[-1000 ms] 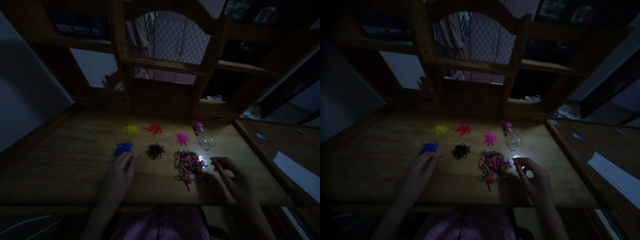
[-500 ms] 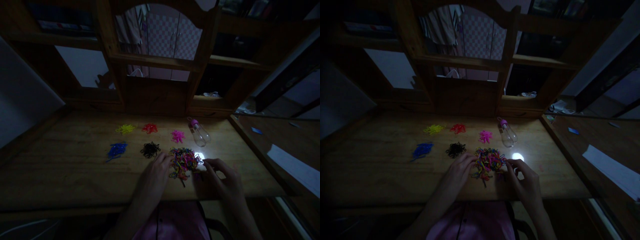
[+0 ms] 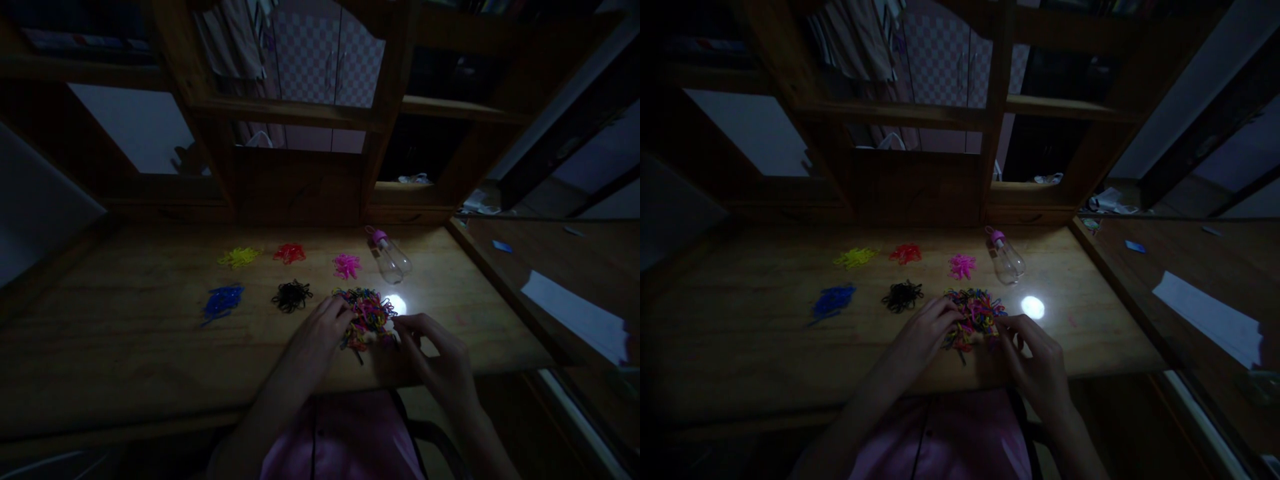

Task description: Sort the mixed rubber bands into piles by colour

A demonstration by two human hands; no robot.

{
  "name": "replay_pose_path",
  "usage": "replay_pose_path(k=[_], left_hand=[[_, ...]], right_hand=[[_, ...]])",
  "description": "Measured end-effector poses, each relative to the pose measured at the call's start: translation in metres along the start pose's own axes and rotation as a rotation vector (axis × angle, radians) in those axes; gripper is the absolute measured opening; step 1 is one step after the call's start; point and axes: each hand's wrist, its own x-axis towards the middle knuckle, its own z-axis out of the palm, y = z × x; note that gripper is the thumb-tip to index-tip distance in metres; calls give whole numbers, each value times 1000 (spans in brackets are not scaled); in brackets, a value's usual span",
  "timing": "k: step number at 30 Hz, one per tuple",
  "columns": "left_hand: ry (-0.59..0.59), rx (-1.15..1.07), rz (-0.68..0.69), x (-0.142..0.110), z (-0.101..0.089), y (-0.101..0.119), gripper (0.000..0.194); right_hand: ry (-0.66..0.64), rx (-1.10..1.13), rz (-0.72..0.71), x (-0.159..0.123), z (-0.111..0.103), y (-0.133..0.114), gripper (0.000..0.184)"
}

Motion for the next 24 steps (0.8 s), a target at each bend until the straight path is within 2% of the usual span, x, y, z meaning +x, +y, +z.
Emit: replay_pose_path(k=[4,9,16,18,21,24], left_hand=[[27,43,-8,1,1,-1,17],[53,7,-18,0,-6,1,8],[167,-183,-101,0,-9,-3,5],[207,-209,-150,-2,-9,-4,4],[275,-255,-292,-7,-12,-5,7],[282,-337,-419,-11,-14,-8,9]], right_hand=[[20,-6,11,-4,-2,1,16],[21,-17,44,-2,-2,2,12],[-131,-3,72,1,2,9,19],[-155,-8,63,1,3,11,19],[-170,-34,67,1,4,14,17],[-171,-45,86,1,5,18,14]])
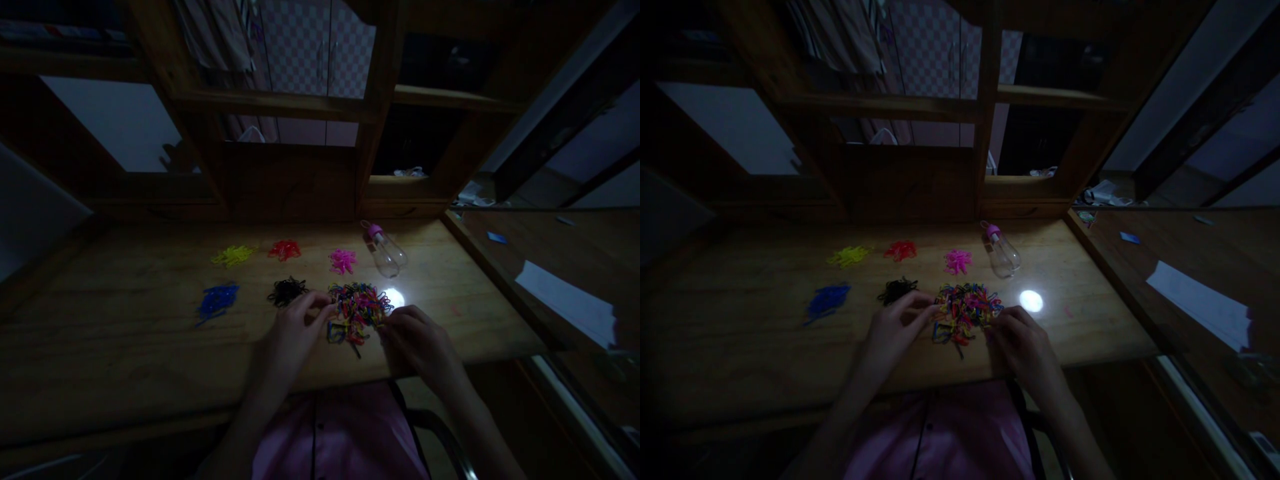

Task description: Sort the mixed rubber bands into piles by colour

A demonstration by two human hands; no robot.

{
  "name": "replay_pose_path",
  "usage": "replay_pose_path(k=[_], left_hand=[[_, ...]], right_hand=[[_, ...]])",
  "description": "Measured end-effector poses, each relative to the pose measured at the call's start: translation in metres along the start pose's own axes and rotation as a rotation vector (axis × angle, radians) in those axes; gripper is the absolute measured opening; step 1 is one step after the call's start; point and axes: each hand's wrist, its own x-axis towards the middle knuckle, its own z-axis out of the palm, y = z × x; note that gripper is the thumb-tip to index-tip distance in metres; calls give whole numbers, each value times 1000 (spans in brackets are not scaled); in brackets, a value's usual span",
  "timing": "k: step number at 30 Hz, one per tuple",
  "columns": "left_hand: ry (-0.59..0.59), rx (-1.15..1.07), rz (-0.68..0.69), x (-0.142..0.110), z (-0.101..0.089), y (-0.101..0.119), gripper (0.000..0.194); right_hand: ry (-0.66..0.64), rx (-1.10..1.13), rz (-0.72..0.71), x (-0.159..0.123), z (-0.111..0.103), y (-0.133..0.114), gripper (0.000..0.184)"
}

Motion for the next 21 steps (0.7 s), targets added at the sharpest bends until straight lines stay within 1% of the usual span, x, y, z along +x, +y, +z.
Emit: replay_pose_path(k=[3,6,10,14,17,21], left_hand=[[-5,-115,-87,0,-1,-2,13],[-28,-276,-143,0,-2,-1,24],[-56,-403,-173,0,-5,3,31],[-50,-406,-186,-1,-5,3,29],[-40,-380,-180,-1,-3,1,23],[-20,-231,-145,-2,-2,-1,13]], right_hand=[[16,14,-3,0,1,5,13],[55,50,4,-1,3,6,13],[68,131,83,-2,2,4,15],[64,197,183,-4,1,2,18],[73,237,233,-5,1,2,19],[109,257,255,-5,2,0,21]])
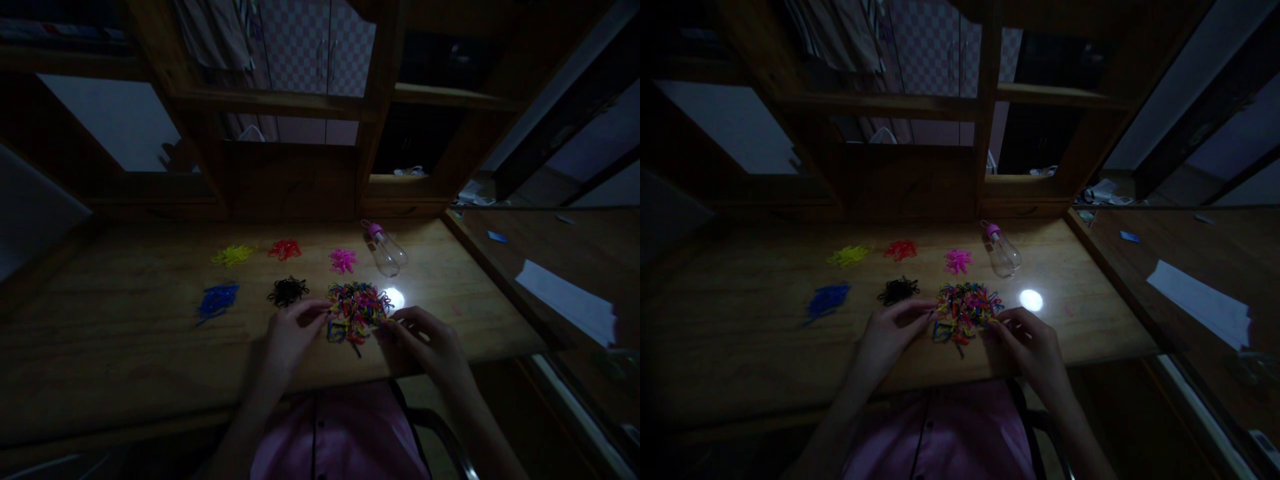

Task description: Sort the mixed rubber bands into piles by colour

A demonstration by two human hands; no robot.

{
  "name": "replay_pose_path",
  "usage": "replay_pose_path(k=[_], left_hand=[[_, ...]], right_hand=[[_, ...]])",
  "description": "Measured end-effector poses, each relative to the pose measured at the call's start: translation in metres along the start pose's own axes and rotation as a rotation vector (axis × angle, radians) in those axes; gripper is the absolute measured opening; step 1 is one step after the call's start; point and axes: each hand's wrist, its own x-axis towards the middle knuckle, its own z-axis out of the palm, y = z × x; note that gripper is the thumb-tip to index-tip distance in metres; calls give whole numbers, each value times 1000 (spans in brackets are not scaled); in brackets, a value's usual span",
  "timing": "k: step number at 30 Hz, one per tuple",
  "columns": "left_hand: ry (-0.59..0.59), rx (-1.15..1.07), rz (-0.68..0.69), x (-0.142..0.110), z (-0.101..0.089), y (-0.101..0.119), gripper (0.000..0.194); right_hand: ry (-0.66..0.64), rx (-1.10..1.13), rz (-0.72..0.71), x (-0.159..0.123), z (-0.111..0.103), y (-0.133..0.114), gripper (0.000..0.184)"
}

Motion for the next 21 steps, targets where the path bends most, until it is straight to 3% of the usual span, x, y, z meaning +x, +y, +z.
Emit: replay_pose_path(k=[7,10,16,21], left_hand=[[296,409,159,2,-28,-14,15],[346,550,233,7,-41,-19,17],[233,548,329,4,-29,-12,19],[-90,423,333,-14,-12,4,18]], right_hand=[[24,-9,8,3,0,2,23],[10,-7,5,4,1,2,22],[45,-3,5,4,2,1,21],[65,-11,-17,3,-1,-4,20]])
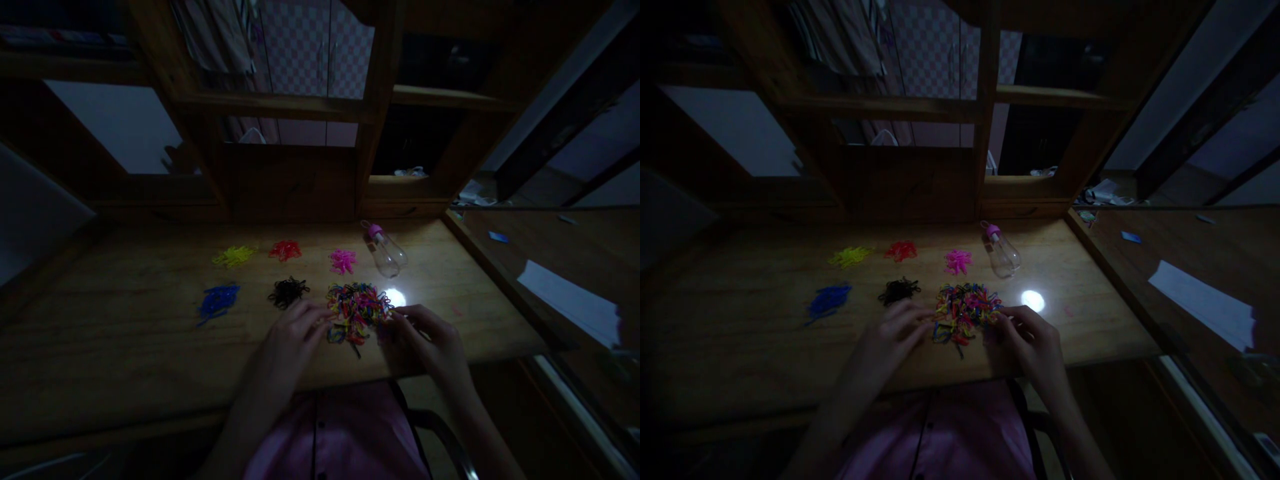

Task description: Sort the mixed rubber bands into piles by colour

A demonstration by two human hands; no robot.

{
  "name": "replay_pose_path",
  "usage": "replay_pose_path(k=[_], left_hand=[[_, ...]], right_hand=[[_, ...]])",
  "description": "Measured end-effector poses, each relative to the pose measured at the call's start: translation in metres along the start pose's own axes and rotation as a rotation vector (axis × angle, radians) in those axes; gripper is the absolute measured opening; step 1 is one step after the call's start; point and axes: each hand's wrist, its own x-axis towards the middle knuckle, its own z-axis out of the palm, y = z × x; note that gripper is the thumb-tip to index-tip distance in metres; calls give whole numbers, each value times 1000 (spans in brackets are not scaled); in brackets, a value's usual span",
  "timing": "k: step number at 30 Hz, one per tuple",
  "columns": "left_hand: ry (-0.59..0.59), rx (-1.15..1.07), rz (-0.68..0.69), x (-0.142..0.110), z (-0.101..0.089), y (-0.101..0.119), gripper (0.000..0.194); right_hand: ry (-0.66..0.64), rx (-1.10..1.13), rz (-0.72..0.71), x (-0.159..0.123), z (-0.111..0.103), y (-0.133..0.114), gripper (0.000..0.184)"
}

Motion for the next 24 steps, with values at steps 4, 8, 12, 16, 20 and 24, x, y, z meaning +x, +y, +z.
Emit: replay_pose_path(k=[4,8,12,16,20,24], left_hand=[[-226,-78,62,-10,3,20,22],[-317,4,185,-12,15,30,22],[-318,195,254,-8,39,20,11],[-309,321,274,-8,57,9,13],[-280,296,262,-14,50,9,18],[-150,316,210,-12,27,-2,17]], right_hand=[[6,12,-1,0,-1,0,20],[6,15,-11,0,1,1,20],[17,24,-8,-1,1,-1,19],[39,22,-13,-1,-4,-4,19],[17,56,53,-1,-13,-4,23],[-56,165,141,-1,-17,-6,26]])
